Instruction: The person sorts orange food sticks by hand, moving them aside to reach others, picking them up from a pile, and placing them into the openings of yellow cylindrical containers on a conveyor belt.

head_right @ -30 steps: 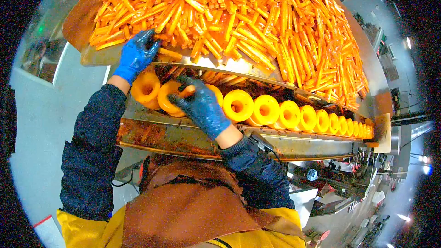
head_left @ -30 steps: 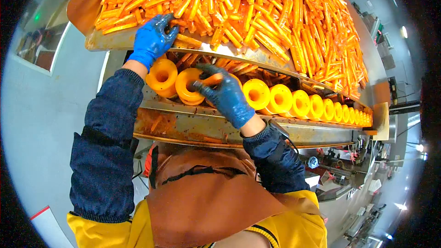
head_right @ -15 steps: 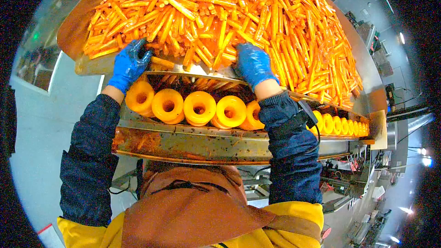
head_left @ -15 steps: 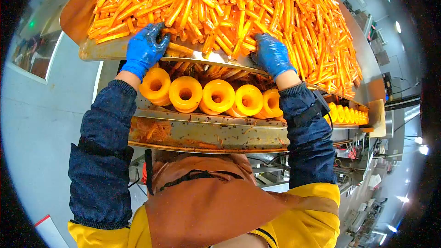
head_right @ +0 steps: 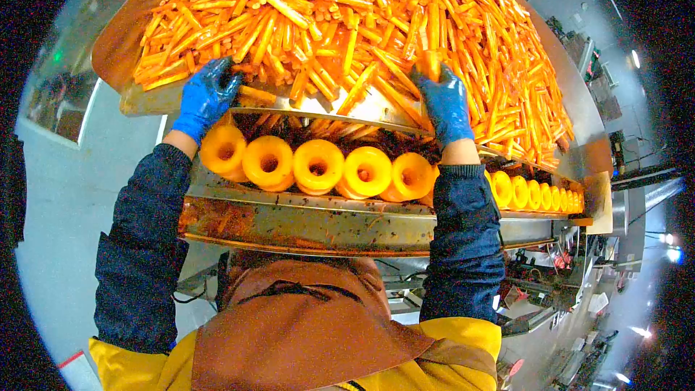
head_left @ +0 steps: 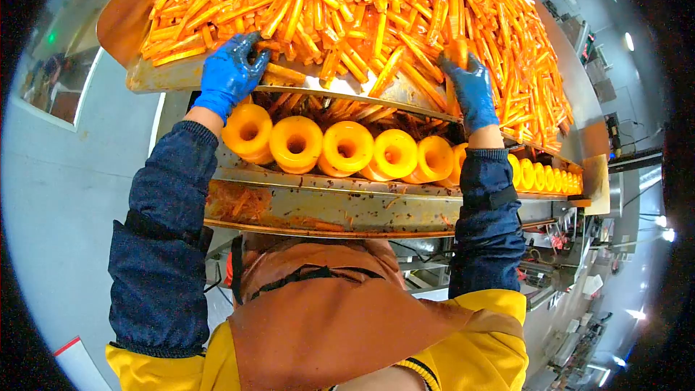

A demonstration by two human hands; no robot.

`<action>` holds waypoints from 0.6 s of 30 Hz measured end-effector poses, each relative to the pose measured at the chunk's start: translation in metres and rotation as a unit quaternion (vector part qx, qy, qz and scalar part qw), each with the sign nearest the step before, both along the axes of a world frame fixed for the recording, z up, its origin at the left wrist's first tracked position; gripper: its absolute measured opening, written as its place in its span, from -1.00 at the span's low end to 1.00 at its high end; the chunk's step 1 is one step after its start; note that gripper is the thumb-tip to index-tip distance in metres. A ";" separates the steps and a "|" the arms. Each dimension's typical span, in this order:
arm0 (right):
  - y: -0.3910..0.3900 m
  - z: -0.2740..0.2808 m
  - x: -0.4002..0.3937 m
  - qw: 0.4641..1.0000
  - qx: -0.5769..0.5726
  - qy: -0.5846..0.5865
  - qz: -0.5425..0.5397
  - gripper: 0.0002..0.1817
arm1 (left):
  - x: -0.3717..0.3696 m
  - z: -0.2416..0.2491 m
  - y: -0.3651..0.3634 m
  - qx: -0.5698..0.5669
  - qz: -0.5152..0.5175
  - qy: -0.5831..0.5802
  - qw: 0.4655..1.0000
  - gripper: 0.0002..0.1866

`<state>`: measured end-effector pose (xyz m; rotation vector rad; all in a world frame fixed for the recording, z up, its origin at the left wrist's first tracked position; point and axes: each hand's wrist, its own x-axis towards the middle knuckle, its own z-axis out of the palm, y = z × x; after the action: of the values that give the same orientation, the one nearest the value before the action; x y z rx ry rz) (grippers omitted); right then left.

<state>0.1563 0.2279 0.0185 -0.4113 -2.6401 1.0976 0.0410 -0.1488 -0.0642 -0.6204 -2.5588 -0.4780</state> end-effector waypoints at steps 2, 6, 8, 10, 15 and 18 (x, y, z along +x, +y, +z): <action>-0.006 0.002 0.006 0.975 -0.163 0.139 -0.060 -0.62 | -0.001 -0.001 -0.001 0.001 0.004 0.004 1.000 -0.53; -0.060 -0.001 0.051 0.823 -0.538 0.177 0.038 -0.64 | 0.001 -0.002 0.000 -0.002 0.005 0.023 1.000 -0.55; -0.079 -0.040 0.060 0.768 -0.621 0.158 0.007 -0.59 | 0.001 -0.001 0.001 0.005 0.006 0.021 1.000 -0.56; -0.116 -0.052 0.072 0.748 -0.649 0.140 0.027 -0.61 | 0.001 -0.001 0.000 0.018 -0.005 0.011 1.000 -0.56; -0.129 -0.071 0.085 0.739 -0.658 0.127 0.067 -0.59 | 0.001 0.001 0.000 0.011 0.008 -0.030 0.999 -0.49; -0.122 -0.067 0.087 0.728 -0.671 0.106 0.097 -0.47 | -0.002 -0.001 -0.001 -0.001 0.009 -0.024 1.000 -0.48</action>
<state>0.2432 0.1063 -0.0489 -0.1809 -1.2362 2.7586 0.0394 -0.1495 -0.0656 -0.5937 -2.6082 -0.4912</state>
